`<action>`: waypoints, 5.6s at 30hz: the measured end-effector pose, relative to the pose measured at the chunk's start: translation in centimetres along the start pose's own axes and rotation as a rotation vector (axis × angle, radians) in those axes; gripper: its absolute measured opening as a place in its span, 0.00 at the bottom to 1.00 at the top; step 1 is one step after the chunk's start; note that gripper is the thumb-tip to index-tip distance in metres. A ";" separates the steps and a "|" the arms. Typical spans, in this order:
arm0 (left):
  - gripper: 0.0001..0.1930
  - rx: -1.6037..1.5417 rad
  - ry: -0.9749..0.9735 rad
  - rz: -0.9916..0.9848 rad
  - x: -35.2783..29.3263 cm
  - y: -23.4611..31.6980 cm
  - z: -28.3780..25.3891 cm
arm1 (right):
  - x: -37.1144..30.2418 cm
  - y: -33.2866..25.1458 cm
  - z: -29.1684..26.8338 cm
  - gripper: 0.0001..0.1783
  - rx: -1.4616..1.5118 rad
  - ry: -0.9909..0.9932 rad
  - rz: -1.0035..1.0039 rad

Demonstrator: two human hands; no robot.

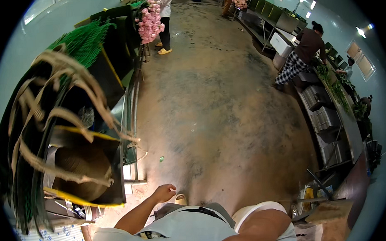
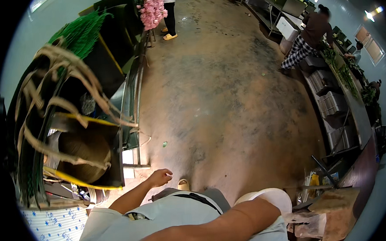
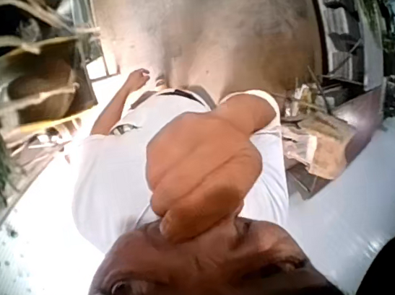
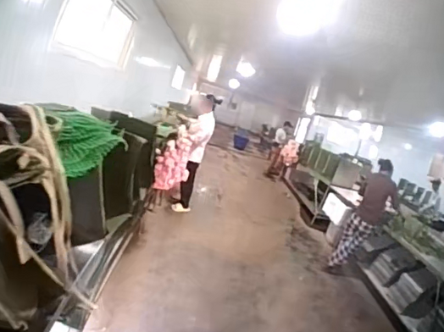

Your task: The person picks up bunches of pink roses from a table, removes leaves from the stems, and places the prepared roses into green fabric sleeves. The person repeats this process for multiple bunches.

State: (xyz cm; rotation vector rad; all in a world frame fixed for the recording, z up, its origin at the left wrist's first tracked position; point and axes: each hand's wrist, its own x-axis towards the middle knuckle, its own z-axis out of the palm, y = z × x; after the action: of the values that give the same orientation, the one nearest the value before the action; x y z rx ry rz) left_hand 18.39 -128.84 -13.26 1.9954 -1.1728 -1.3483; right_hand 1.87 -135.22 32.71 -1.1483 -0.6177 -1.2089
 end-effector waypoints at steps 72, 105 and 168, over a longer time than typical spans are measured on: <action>0.27 0.433 0.851 0.496 118.3 66.0 -80.0 | 52.6 86.3 -122.7 0.35 0.244 0.819 1.146; 0.25 0.199 1.595 -0.212 114.8 61.3 -86.6 | 63.9 104.5 -121.5 0.27 0.400 -0.841 1.791; 0.32 0.235 1.018 0.150 155.8 72.8 -122.2 | 92.1 133.0 -156.9 0.13 0.164 -0.464 1.665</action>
State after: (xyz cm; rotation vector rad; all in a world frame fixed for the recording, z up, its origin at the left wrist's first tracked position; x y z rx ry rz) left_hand 124.92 -309.23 11.86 2.2170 -0.9379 -0.0169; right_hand 123.94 -323.40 11.45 -1.2639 0.0565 0.5232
